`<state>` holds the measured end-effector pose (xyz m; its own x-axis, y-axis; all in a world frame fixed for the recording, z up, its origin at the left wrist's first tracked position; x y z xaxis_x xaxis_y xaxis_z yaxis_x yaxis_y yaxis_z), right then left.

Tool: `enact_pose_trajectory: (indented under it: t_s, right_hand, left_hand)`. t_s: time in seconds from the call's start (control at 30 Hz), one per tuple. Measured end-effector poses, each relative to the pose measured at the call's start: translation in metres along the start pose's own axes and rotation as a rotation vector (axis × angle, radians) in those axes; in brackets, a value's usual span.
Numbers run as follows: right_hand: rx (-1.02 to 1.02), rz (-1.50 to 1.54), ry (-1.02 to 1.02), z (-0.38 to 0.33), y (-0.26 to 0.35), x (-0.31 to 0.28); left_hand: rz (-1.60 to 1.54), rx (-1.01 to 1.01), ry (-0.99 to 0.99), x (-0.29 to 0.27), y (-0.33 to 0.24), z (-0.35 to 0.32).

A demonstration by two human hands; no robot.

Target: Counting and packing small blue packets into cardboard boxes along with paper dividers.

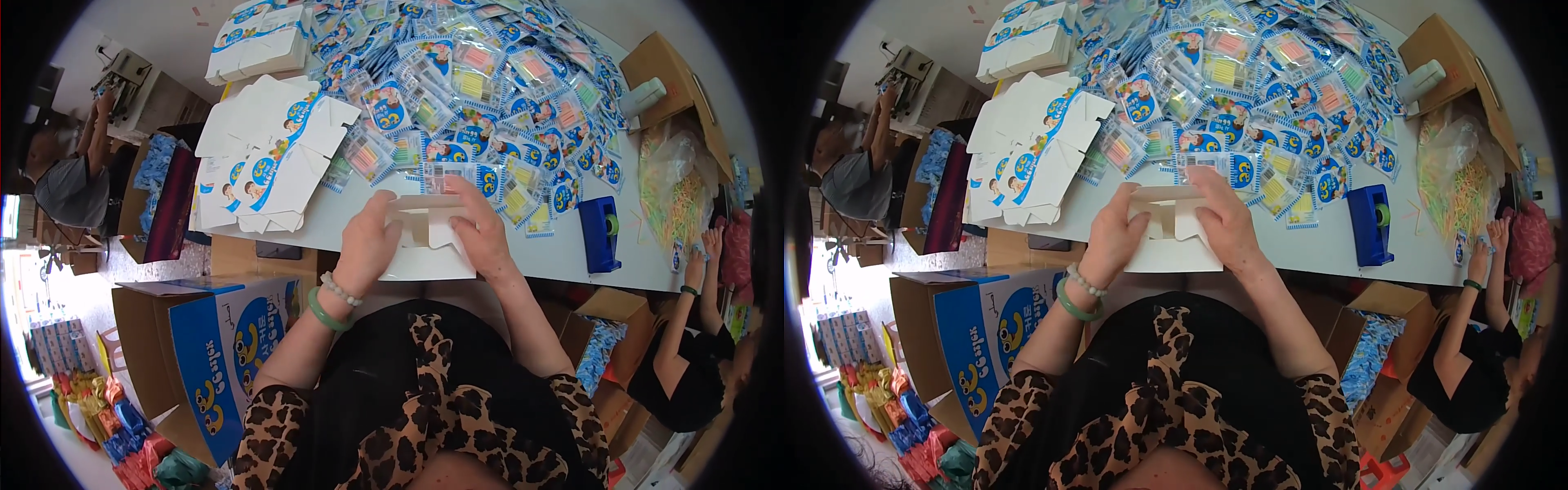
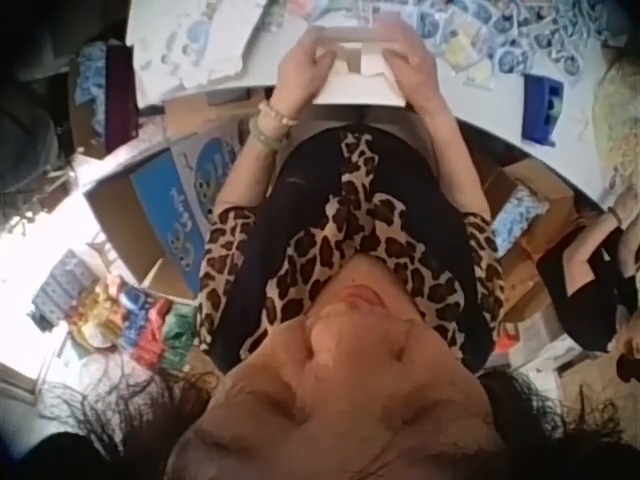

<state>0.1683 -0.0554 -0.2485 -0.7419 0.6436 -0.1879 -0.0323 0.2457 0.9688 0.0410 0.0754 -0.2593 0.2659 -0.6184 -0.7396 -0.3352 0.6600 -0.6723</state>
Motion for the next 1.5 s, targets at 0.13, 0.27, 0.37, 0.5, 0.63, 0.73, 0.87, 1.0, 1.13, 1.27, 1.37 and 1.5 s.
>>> enact_pose_trajectory:
  t_s: [0.13,0.27,0.37,0.5,0.63,0.73,0.87,1.0,1.13,1.27,1.37,1.5]
  right_hand:
    - [-0.414,-0.416,0.262,-0.029,0.039,0.017]
    - [-0.472,-0.872,0.241,-0.052,0.061,0.029]
    - [-0.414,-0.880,0.175,-0.052,0.052,0.036]
    - [-0.027,-0.694,0.190,-0.026,0.027,0.042]
    - [-0.185,-1.196,-0.019,-0.026,0.040,0.049]
    - [-0.195,-1.124,0.126,-0.025,0.040,0.051]
    - [-0.178,-0.780,0.405,-0.022,0.032,0.045]
    - [-0.072,-0.545,0.418,-0.027,0.038,0.040]
    - [0.308,-0.317,0.133,-0.030,-0.025,-0.034]
    - [0.832,-0.089,0.441,-0.078,-0.086,-0.031]
    - [0.852,0.192,0.470,-0.086,-0.085,-0.002]
    - [0.746,0.575,0.529,-0.080,-0.043,0.020]
  left_hand:
    - [-0.719,-0.076,-0.072,0.009,0.022,-0.003]
    - [-1.299,-0.026,0.007,0.008,0.019,-0.010]
    - [-1.308,-0.108,-0.019,0.005,0.011,-0.019]
    - [-0.732,0.005,-0.069,0.008,0.015,-0.014]
    - [-0.607,0.119,-0.148,0.005,0.013,-0.011]
    - [-0.714,0.084,-0.275,0.002,0.021,-0.014]
    - [-0.808,-0.074,-0.293,0.002,0.031,-0.018]
    - [-0.659,-0.146,-0.188,0.005,0.035,-0.021]
    - [-0.504,-0.025,-0.248,-0.006,0.023,-0.026]
    - [-0.497,-0.013,-0.299,-0.001,0.023,-0.040]
    - [-0.626,0.036,-0.319,0.002,0.007,-0.047]
    - [-0.899,0.330,-0.421,-0.047,-0.031,-0.062]
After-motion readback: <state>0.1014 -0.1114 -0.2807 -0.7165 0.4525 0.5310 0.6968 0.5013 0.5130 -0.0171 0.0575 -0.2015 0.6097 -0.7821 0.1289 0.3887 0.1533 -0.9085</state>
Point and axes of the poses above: each hand's wrist, its own z-axis towards the middle knuckle, its own x-axis out of the palm, y = z × x, the point moved 10 cm from there along z, towards the middle knuckle, and after that the axes turned 12 degrees about x, right-handed, at the moved point
